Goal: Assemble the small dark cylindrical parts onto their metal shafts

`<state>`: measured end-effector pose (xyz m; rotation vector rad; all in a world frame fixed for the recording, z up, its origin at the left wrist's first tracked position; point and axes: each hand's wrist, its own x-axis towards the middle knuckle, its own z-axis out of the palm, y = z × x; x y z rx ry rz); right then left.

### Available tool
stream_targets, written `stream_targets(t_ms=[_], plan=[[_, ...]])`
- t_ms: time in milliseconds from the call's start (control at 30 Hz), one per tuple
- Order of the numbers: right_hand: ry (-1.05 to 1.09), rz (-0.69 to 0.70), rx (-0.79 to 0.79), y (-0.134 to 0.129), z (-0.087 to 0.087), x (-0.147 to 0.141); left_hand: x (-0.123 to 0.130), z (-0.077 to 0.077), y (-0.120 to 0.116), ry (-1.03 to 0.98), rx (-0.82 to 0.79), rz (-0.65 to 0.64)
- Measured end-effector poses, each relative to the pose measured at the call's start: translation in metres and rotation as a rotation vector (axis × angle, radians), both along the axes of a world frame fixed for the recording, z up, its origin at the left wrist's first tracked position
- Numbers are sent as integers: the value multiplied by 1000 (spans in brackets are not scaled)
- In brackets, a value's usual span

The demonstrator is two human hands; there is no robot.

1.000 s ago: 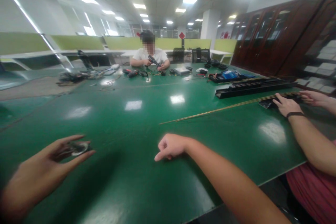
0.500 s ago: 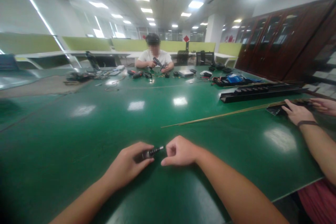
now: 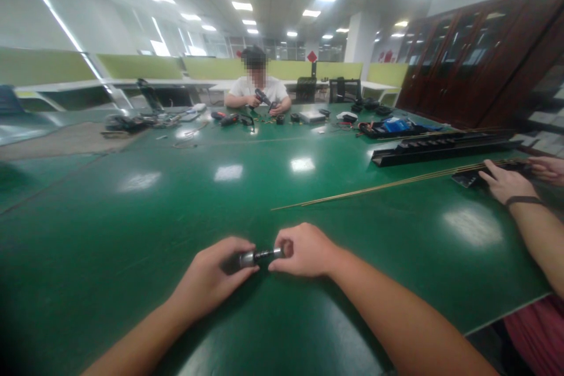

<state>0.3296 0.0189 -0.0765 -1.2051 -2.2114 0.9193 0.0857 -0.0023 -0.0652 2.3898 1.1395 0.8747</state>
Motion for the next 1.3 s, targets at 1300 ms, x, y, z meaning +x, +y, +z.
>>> stream_targets(t_ms=[1300], plan=[[160, 138, 343, -13, 3, -9, 5, -2, -7, -33, 146, -121]])
